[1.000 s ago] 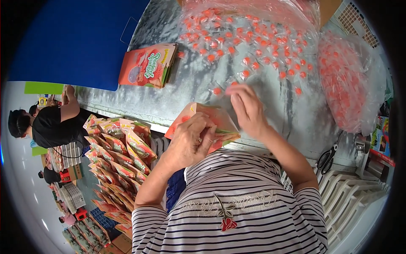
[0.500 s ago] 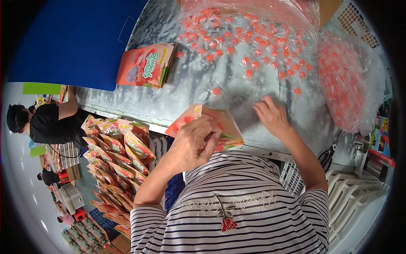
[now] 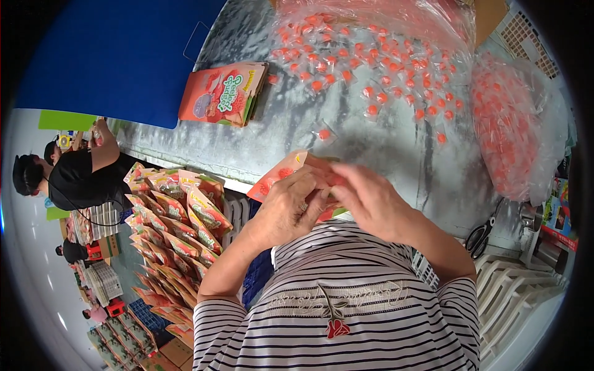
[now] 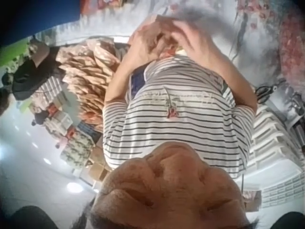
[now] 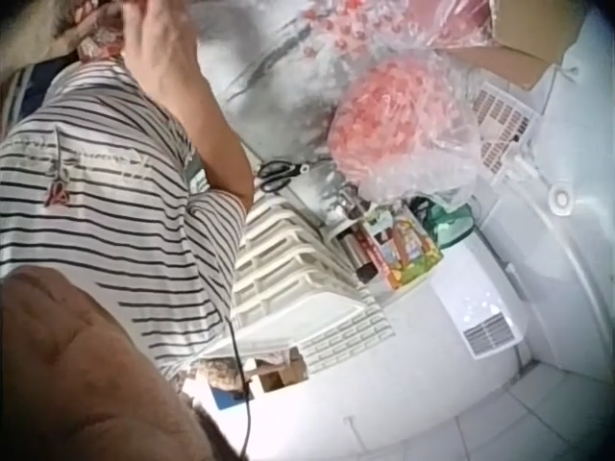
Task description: The recorder is packaging individual candies into larger branded pouches.
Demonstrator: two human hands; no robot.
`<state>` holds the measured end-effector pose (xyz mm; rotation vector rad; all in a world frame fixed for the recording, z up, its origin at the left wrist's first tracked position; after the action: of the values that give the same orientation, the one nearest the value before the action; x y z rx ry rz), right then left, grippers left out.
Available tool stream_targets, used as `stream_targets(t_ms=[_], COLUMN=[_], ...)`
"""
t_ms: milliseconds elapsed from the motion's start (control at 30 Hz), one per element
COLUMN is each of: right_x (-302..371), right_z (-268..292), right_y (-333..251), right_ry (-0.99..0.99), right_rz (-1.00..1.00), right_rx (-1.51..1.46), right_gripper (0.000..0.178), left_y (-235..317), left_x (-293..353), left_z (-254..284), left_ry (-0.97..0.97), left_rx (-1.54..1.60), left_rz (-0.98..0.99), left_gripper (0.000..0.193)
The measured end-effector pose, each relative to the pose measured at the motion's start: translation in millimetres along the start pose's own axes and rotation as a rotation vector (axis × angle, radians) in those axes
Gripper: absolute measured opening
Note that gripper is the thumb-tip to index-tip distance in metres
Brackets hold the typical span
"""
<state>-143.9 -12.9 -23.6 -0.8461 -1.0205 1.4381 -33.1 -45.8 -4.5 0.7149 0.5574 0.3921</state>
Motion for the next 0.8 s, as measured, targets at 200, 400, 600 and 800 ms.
stream_targets(t_ms=[200, 400, 600, 800], right_x=[-4, -71, -80, -112], right_z=[-3, 71, 40, 27], right_y=[-8, 88, 112, 97], right_ry=[-0.092, 0.465, 0.34, 0.212], right_rz=[0.193, 0.076, -0.01, -0.031], right_rx=[0.15, 0.474, 0.752, 0.516], right_gripper=[0.027, 0.035, 0.045, 0.045], left_y=[6, 3, -4, -8], left_x=[5, 13, 25, 27], left_z=[3, 14, 18, 17], left_ry=[0.03, 0.083, 0.096, 0.085], left_rx=[-0.009, -0.039, -0.028, -0.017], left_rz=[-0.053, -0.011, 0.05, 0.087], left_gripper=[0.009, 0.009, 0.009, 0.008])
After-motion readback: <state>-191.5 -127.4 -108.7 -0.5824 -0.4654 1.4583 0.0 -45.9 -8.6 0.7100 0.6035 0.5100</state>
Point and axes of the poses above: each hand's wrist, its own x-axis away from the middle knuckle, its own z-axis out of the back of the hand, y = z × x, the point moved 8 cm from there along -x, towards the middle knuckle, and after that the axes turned 12 degrees about -z, right-handed, at the moved point
